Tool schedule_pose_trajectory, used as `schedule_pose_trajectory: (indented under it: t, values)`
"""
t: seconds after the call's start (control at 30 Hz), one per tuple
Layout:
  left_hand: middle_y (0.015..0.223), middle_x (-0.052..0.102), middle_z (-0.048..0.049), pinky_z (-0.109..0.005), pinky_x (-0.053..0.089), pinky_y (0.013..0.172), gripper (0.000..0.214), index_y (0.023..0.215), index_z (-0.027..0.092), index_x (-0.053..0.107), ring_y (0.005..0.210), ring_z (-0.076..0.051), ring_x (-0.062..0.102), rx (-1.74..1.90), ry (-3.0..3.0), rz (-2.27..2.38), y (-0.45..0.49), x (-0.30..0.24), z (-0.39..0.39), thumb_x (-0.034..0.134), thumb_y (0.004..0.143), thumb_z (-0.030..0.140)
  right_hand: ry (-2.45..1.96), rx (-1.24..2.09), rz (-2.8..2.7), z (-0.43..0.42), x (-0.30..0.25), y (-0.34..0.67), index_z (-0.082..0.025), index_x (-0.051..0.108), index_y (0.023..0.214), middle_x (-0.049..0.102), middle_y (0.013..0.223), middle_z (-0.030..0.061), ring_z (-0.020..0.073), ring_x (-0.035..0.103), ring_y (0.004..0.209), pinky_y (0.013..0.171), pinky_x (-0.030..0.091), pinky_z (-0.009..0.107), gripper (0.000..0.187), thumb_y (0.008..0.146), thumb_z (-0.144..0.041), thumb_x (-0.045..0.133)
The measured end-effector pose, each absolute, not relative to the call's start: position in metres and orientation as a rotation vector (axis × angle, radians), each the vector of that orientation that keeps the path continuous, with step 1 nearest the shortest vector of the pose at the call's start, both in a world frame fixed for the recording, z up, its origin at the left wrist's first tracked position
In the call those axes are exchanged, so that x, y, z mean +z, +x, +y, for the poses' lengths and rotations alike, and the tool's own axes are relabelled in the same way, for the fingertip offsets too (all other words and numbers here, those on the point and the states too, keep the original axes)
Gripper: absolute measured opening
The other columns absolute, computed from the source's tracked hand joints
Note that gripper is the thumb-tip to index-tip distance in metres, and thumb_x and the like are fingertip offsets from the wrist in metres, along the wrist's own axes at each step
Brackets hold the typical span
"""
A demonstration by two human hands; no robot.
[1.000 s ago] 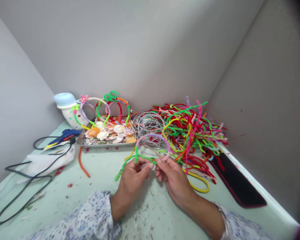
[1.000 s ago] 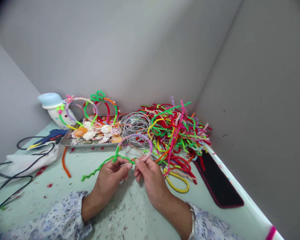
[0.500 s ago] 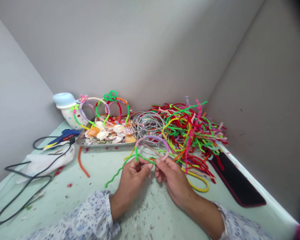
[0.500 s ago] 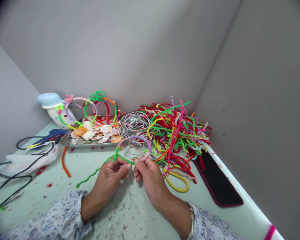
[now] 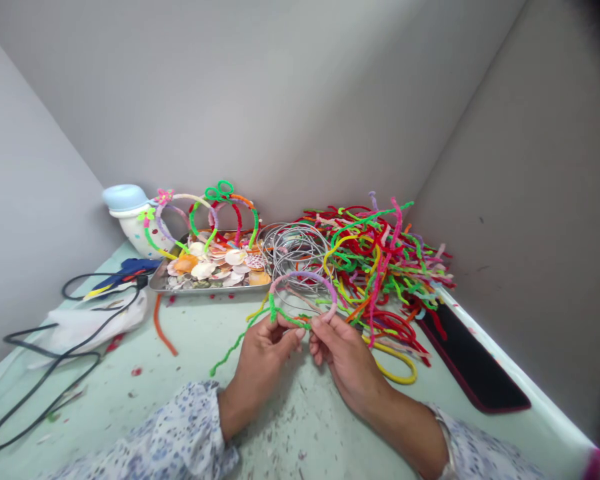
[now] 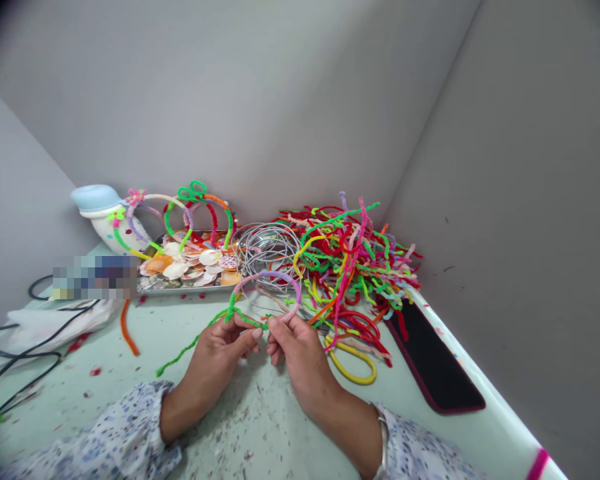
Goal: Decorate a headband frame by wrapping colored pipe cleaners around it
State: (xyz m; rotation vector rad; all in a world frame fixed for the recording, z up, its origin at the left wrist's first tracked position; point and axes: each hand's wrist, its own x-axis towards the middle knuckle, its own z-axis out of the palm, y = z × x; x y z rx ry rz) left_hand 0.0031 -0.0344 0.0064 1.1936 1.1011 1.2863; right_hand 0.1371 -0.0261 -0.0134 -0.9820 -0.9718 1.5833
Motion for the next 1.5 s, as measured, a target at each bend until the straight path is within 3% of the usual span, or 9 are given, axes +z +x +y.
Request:
schedule_pose_trajectory:
  t: [0.17,0.37,0.63,0.8,0.93,1.07,1.23,1.37,1.5]
  values:
    - [0.060,0.061,0.0020,-0.019,0.040,0.050,0.013,0.080,0.014,0.064,0.051,-0.008,0.053,1.218,1.089,1.083,0.003,0.003,-0.034,0.069,0.077,0.026,-0.970,1.555,-0.923,-0.024,-0.013,0.138,-0.017,0.060,0.077,0.057,0.061,-0.0020,0.0098,0.049,0.054,0.051,0.038,0.022,0.032,0.079,-0.048,0.066]
    - [0.075,0.064,-0.0001,-0.018,0.036,0.045,0.040,0.112,0.017,0.058,0.048,-0.006,0.052,1.128,0.956,0.969,0.003,0.003,-0.038,0.069,0.078,0.035,-0.930,1.483,-0.854,-0.022,-0.011,0.139,-0.018,0.062,0.077,0.058,0.065,-0.0015,0.0105,0.050,0.056,0.055,0.040,0.023,0.029,0.077,-0.045,0.070]
    - [0.063,0.058,0.0035,-0.017,0.035,0.040,0.034,0.103,0.016,0.056,0.041,-0.007,0.050,1.228,1.084,1.143,0.001,0.007,-0.044,0.061,0.082,0.042,-0.899,1.435,-0.784,-0.019,-0.009,0.141,-0.019,0.062,0.078,0.060,0.066,-0.0007,0.0132,0.052,0.060,0.058,0.043,0.026,0.026,0.074,-0.043,0.073]
    - [0.070,0.056,0.0043,-0.017,0.042,0.050,0.029,0.106,0.020,0.051,0.056,-0.008,0.054,1.431,1.150,1.220,-0.004,0.012,-0.044,0.062,0.083,0.034,-0.887,1.440,-0.701,-0.015,-0.008,0.143,-0.019,0.063,0.079,0.060,0.067,-0.0008,0.0129,0.053,0.060,0.055,0.043,0.025,0.026,0.070,-0.039,0.076]
    - [0.101,0.063,-0.0040,-0.019,0.045,0.055,0.041,0.120,0.022,0.049,0.069,-0.011,0.061,1.470,1.211,1.262,-0.010,0.010,-0.034,0.061,0.082,0.028,-0.885,1.468,-0.709,-0.014,-0.010,0.145,-0.020,0.061,0.077,0.060,0.065,-0.0012,0.0128,0.052,0.059,0.054,0.042,0.025,0.024,0.070,-0.038,0.076]
    - [0.123,0.057,-0.0085,-0.020,0.046,0.049,0.050,0.130,0.024,0.044,0.062,-0.009,0.061,1.421,1.228,1.251,-0.014,0.005,-0.022,0.057,0.082,0.026,-0.890,1.498,-0.735,-0.015,-0.012,0.145,-0.020,0.060,0.075,0.060,0.063,-0.0013,0.0125,0.051,0.055,0.051,0.040,0.024,0.024,0.071,-0.038,0.074]
    - [0.116,0.061,-0.0115,-0.019,0.044,0.044,0.049,0.127,0.018,0.048,0.061,-0.011,0.065,1.264,1.240,1.210,-0.011,0.004,-0.020,0.060,0.080,0.028,-0.893,1.504,-0.738,-0.014,-0.011,0.145,-0.020,0.060,0.074,0.060,0.061,-0.0019,0.0116,0.051,0.055,0.051,0.039,0.023,0.024,0.069,-0.038,0.075]
    - [0.088,0.070,-0.0060,-0.018,0.041,0.043,0.029,0.102,0.014,0.061,0.048,-0.009,0.059,1.247,1.225,1.221,-0.010,0.006,-0.022,0.063,0.080,0.033,-0.885,1.493,-0.723,-0.013,-0.011,0.145,-0.020,0.060,0.075,0.060,0.062,-0.0019,0.0114,0.051,0.055,0.052,0.040,0.023,0.023,0.069,-0.036,0.075]
    - [0.068,0.067,-0.0015,-0.018,0.035,0.039,0.026,0.086,0.013,0.062,0.037,-0.006,0.048,1.204,1.203,1.224,-0.012,0.008,-0.024,0.061,0.082,0.039,-0.906,1.444,-0.720,-0.013,-0.012,0.145,-0.020,0.061,0.078,0.059,0.062,-0.0019,0.0119,0.052,0.058,0.053,0.041,0.023,0.023,0.069,-0.036,0.075]
